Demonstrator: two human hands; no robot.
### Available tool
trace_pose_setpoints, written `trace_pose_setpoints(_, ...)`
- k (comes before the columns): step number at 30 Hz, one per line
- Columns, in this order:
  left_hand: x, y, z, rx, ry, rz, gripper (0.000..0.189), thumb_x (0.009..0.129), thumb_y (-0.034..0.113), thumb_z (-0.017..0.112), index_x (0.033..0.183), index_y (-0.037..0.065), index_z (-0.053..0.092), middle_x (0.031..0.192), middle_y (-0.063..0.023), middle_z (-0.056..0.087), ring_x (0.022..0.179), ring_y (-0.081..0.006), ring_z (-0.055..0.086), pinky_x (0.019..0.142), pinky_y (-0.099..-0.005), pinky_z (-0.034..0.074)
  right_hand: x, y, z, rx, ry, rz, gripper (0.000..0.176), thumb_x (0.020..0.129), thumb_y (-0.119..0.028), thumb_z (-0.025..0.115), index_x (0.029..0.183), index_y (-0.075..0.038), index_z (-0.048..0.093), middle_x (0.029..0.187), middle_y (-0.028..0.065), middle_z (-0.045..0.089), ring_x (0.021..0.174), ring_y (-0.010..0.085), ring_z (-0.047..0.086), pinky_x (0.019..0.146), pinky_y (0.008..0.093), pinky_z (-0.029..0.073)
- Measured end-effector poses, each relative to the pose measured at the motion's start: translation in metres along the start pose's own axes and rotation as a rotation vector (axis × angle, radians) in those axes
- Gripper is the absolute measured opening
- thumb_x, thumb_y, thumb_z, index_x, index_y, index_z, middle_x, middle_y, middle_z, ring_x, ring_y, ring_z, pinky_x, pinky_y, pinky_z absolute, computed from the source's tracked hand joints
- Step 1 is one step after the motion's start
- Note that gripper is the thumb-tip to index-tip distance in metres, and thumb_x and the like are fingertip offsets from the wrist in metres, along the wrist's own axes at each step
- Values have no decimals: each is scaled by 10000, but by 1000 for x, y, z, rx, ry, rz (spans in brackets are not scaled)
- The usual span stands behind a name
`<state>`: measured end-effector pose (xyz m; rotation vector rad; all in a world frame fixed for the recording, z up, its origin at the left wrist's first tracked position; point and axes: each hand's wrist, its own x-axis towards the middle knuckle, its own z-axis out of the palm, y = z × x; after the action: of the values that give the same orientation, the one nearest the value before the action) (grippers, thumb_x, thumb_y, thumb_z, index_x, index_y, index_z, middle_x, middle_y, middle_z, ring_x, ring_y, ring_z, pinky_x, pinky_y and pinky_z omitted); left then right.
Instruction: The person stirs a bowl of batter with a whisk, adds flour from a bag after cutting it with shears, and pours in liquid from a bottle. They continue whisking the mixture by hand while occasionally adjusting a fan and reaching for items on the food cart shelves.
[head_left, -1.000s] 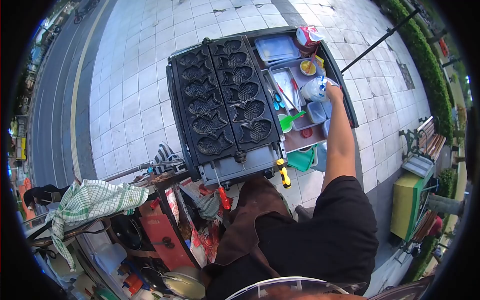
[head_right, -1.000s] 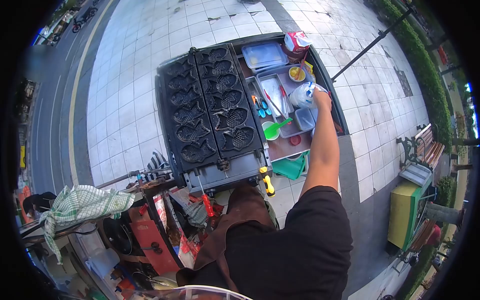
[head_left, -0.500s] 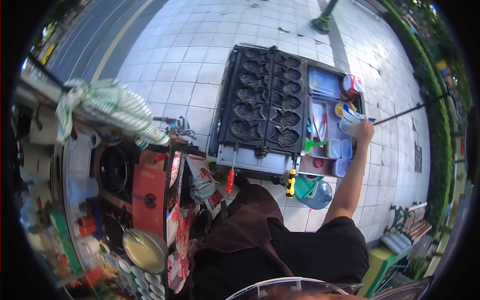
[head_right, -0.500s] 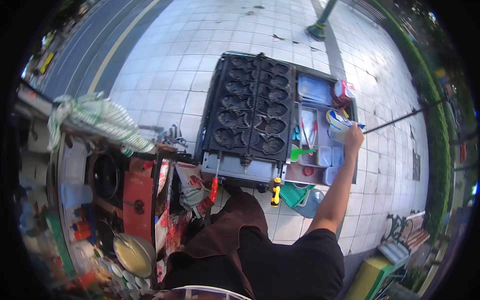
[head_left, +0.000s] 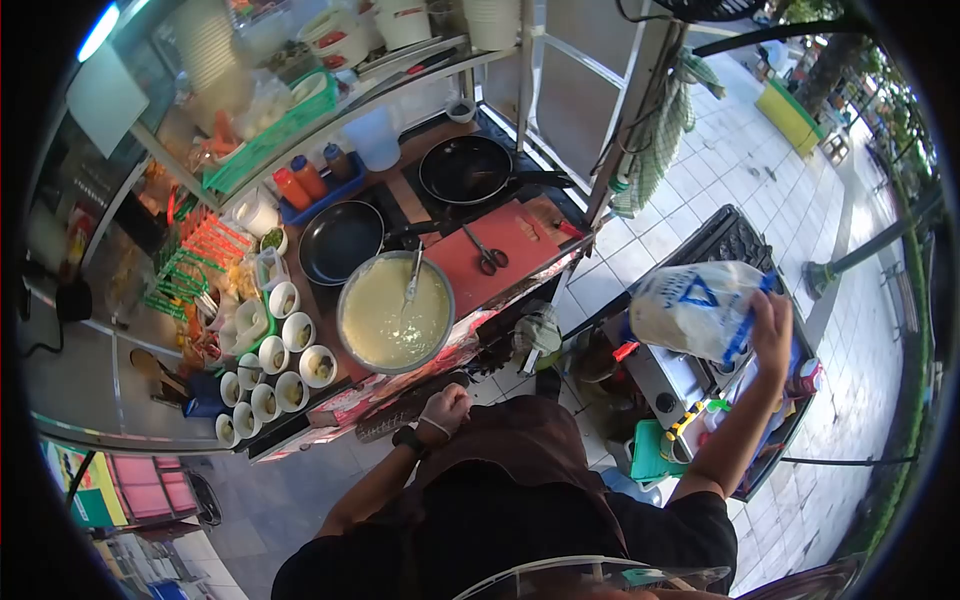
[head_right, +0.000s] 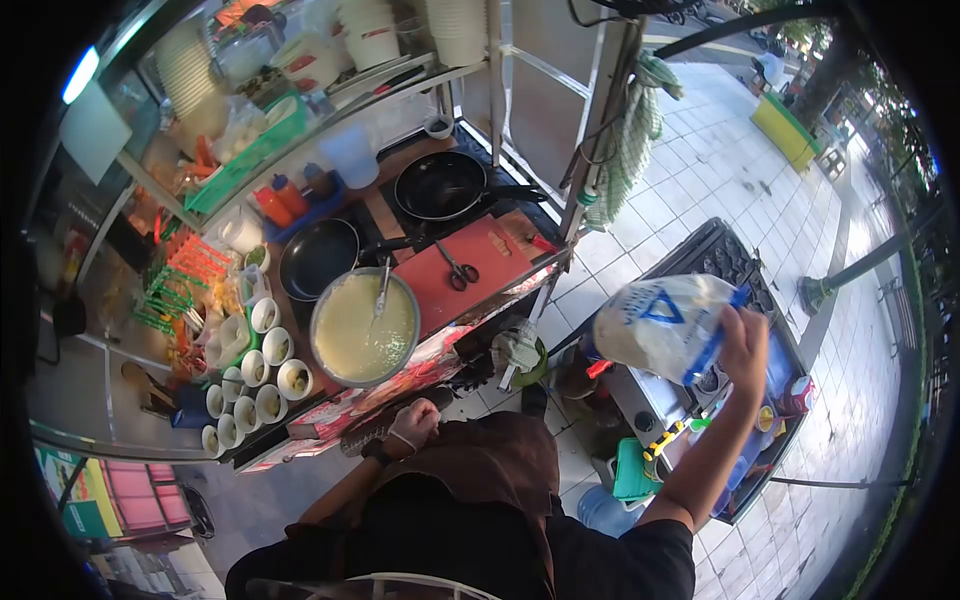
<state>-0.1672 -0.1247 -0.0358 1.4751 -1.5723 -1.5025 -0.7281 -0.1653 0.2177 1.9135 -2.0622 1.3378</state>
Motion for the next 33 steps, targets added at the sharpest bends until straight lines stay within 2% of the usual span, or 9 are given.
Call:
trace_pose_setpoints(2, -10, 14, -6, -47, -21, 43, 204, 987, 235, 583, 941, 36, 574, 731, -67, 628, 664, -157, 668, 641, -317, 534, 40, -81, 56, 232, -383, 154, 366, 1008, -184, 563, 694, 4, 566, 558, 42, 466, 521, 198, 434, 543, 357, 380)
trace_pose_setpoints(3, -15, 22, -10, -75, -57, 78, 210, 992, 241, 580, 938, 38, 575, 743, -69, 622, 673, -159, 659, 654, -317, 529, 57, -90, 92, 159, -390, -272, 371, 1008, -206, 550, 715, 13, 605, 519, 53, 485, 461, 189, 457, 483, 362, 374)
trace_pose_setpoints(5, -22, 36, -18, -58, -84, 107, 191, 994, 225, 588, 950, 40, 569, 751, -56, 626, 683, -140, 654, 649, -301, 528, 74, -139, 142, 264, -686, -187, 390, 1016, -218, 533, 755, 56, 626, 593, 130, 601, 534, 211, 599, 541, 366, 467)
trace_pose_setpoints(10, -28, 70, -42, 96, -58, 328, 170, 1015, 205, 584, 954, 47, 568, 744, -44, 604, 673, -150, 637, 621, -295, 510, 113, -195, 248, 166, -884, -792, 397, 988, -261, 561, 731, 39, 589, 657, 226, 600, 631, 409, 621, 630, 486, 481)
trace_pose_setpoints(16, 11, 148, -58, 277, 104, 602, 108, 959, 161, 627, 957, 62, 584, 786, -101, 597, 716, -238, 618, 645, -358, 489, 135, -237, 331, 103, -1243, -700, 365, 978, -283, 555, 868, 46, 670, 778, 257, 652, 710, 398, 648, 694, 461, 505)
trace_pose_setpoints(21, 96, 219, -42, 387, 375, 946, 226, 887, 84, 651, 1110, 55, 629, 1172, -145, 620, 881, -281, 660, 766, -373, 539, 138, -200, 377, 352, -1105, -838, 317, 995, -245, 569, 858, 26, 661, 687, 157, 650, 654, 224, 656, 635, 400, 498)
trace_pose_setpoints(25, 146, 255, -50, 774, 165, 806, 402, 809, 113, 700, 1207, 111, 653, 1381, -108, 588, 1014, -317, 668, 839, -413, 555, 122, -156, 403, 952, -1244, -333, 427, 1042, -420, 571, 820, -56, 600, 649, -34, 499, 610, 57, 479, 578, 299, 445)
trace_pose_setpoints(27, 171, 244, -51, 712, 69, 787, 331, 818, 132, 713, 1148, 131, 677, 1188, -76, 633, 987, -300, 670, 833, -418, 552, 111, -140, 401, 787, -890, -67, 371, 1016, -379, 613, 851, -47, 615, 674, 18, 563, 630, 112, 551, 614, 325, 481)
trace_pose_setpoints(33, 179, 246, -63, 715, -55, 791, 421, 809, 93, 714, 1222, 123, 632, 1222, -104, 603, 1055, -332, 651, 912, -422, 538, 44, -31, 485, 234, -716, -436, 219, 807, -172, 727, 946, -23, 645, 1038, 302, 687, 965, 456, 684, 829, 506, 563)
